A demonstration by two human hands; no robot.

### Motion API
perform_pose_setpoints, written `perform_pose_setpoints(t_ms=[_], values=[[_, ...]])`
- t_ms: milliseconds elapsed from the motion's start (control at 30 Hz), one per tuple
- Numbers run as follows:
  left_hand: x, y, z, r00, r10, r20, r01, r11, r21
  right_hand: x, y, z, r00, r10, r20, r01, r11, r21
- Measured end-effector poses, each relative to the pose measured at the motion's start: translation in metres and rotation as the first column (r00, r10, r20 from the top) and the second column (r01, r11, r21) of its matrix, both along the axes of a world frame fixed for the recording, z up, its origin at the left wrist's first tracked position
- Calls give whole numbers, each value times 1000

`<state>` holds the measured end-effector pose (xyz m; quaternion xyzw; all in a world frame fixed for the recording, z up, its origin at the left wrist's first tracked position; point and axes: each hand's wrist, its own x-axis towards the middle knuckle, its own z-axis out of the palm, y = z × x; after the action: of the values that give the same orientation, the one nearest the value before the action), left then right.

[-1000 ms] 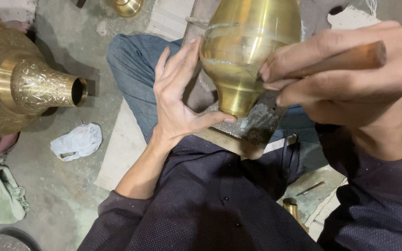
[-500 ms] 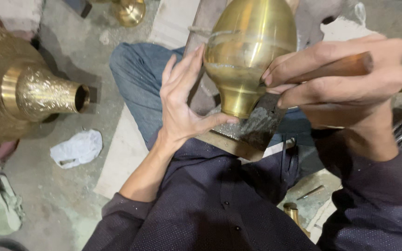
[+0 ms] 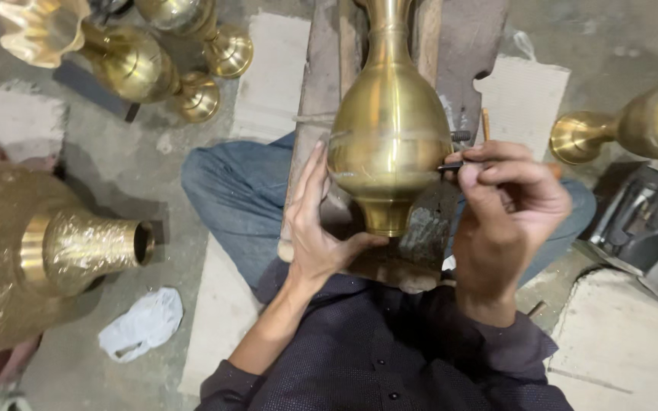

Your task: The person sits on the floor holding a brass vase against a wooden support and works its surface with a small hand scribe, then switches to a pencil to draw guide marks on the vase, and later uses a compass-like tool on the surface. The vase is rotated between passes to reach different areas.

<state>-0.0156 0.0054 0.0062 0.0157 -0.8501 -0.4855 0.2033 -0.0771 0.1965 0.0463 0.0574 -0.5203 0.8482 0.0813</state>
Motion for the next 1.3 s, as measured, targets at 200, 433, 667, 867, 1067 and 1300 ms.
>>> perform_pose_setpoints(t_ms=[200,433,667,867,1067,1300], values=[[1,-17,5,1000,-29,6,29,999,-39,8,-32,10,991,-124,-45,128,985,119],[3,-24,5,1000,-17,15,18,999,-41,8,-42,17,984,-167,-68,178,961,214],[5,-22,0,1000,6,-10,-7,997,-76,14,-47,18,980,-190,-56,198,960,200],[9,-24,-4,1000,-3,-14,2,996,-85,15,-47,15,981,-184,-58,191,969,158],[9,-25,-6,999,-10,-36,7,995,-103,16,-50,16,979,-202,-32,205,965,161],[9,-29,-2,999,-4,-54,0,997,-78,22,-56,16,970,-230,-84,242,952,188]])
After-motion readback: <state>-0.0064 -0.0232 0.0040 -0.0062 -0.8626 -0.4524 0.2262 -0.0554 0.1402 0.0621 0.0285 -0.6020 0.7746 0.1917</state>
